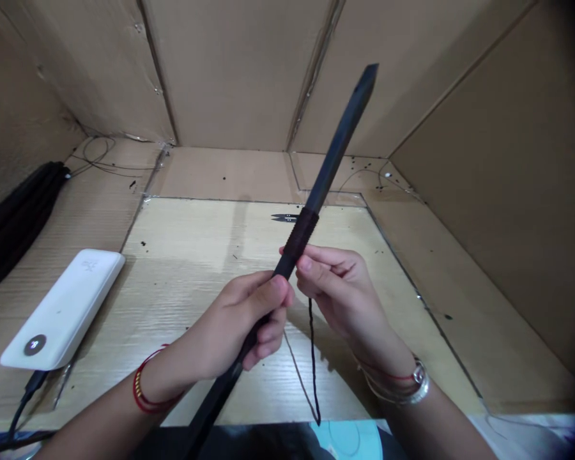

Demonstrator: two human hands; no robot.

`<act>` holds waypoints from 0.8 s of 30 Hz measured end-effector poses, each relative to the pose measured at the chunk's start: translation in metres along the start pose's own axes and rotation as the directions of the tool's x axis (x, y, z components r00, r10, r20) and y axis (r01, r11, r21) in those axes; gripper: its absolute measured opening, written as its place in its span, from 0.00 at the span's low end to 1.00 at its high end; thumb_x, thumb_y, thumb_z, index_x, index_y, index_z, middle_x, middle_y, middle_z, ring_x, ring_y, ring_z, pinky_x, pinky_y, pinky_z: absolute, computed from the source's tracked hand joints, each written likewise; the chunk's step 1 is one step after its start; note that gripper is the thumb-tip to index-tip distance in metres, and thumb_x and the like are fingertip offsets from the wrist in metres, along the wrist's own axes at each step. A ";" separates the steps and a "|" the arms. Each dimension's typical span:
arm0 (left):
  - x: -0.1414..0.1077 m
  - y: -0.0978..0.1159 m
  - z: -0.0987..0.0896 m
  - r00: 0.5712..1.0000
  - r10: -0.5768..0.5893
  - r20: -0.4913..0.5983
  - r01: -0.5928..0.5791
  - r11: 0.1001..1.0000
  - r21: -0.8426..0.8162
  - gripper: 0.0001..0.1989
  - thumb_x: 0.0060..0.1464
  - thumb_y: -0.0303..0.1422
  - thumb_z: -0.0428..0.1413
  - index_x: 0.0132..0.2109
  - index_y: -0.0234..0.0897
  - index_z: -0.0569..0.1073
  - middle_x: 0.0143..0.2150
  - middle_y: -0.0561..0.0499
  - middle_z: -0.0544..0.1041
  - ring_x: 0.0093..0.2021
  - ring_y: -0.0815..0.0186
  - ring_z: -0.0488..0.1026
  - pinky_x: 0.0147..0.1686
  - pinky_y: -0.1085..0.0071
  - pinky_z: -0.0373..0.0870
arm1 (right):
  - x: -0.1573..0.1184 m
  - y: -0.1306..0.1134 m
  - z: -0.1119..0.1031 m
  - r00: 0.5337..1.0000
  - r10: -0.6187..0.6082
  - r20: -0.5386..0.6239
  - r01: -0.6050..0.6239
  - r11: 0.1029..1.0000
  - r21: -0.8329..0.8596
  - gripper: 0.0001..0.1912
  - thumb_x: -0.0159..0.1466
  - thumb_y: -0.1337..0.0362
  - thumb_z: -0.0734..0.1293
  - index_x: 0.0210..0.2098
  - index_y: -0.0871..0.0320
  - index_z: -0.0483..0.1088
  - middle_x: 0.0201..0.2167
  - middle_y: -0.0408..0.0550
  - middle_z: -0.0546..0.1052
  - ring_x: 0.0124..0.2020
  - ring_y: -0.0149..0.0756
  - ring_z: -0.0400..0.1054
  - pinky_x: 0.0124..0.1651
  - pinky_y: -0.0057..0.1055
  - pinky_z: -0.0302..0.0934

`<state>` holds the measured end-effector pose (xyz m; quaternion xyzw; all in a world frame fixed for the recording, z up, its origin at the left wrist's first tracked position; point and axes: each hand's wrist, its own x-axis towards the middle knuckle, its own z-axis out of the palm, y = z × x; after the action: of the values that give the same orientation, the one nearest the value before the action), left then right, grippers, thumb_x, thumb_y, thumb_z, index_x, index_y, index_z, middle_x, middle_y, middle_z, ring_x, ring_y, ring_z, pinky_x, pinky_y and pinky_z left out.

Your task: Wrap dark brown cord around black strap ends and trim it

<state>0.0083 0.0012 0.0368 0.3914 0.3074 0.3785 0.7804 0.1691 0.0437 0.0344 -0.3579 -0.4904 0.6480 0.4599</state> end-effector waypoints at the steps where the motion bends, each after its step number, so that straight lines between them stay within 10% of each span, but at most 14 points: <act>1: 0.000 0.000 -0.001 0.999 0.003 0.036 -0.001 0.999 -0.051 0.18 0.65 0.46 0.48 0.37 0.35 0.66 0.21 0.60 0.58 0.17 0.78 0.58 0.13 0.84 0.54 | -0.001 -0.001 0.001 1.000 -0.010 -0.011 0.010 1.000 -0.009 0.12 0.58 0.60 0.74 0.26 0.63 0.76 0.16 0.35 0.49 0.18 0.19 0.40 0.21 0.23 0.33; 7: 0.004 -0.007 -0.008 0.975 0.070 0.209 -0.015 0.968 -0.252 0.22 0.67 0.46 0.40 0.40 0.34 0.70 0.20 0.57 0.62 0.16 0.75 0.61 0.12 0.83 0.58 | -0.003 -0.003 0.005 0.997 -0.027 -0.070 0.028 0.999 0.019 0.08 0.57 0.62 0.73 0.32 0.62 0.78 0.15 0.34 0.53 0.17 0.20 0.41 0.20 0.23 0.35; 17: 0.003 -0.001 -0.004 0.989 0.098 -0.113 -0.105 0.992 -0.063 0.14 0.65 0.41 0.50 0.44 0.33 0.71 0.28 0.52 0.75 0.21 0.75 0.69 0.21 0.80 0.66 | 0.002 0.002 0.004 0.997 -0.031 -0.066 0.031 0.999 0.007 0.09 0.57 0.61 0.73 0.32 0.61 0.79 0.16 0.38 0.64 0.17 0.20 0.43 0.20 0.23 0.37; 24: -0.002 0.001 -0.004 0.996 0.082 -0.027 -0.083 0.995 -0.061 0.16 0.66 0.43 0.47 0.40 0.35 0.69 0.19 0.56 0.71 0.14 0.77 0.64 0.14 0.84 0.59 | 0.004 0.006 0.002 0.991 0.131 0.037 -0.135 0.981 0.142 0.14 0.52 0.58 0.77 0.32 0.59 0.75 0.17 0.39 0.67 0.16 0.21 0.48 0.20 0.22 0.40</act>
<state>0.0037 0.0015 0.0365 0.3746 0.2885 0.4246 0.7721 0.1646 0.0460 0.0291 -0.3468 -0.4235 0.7159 0.4334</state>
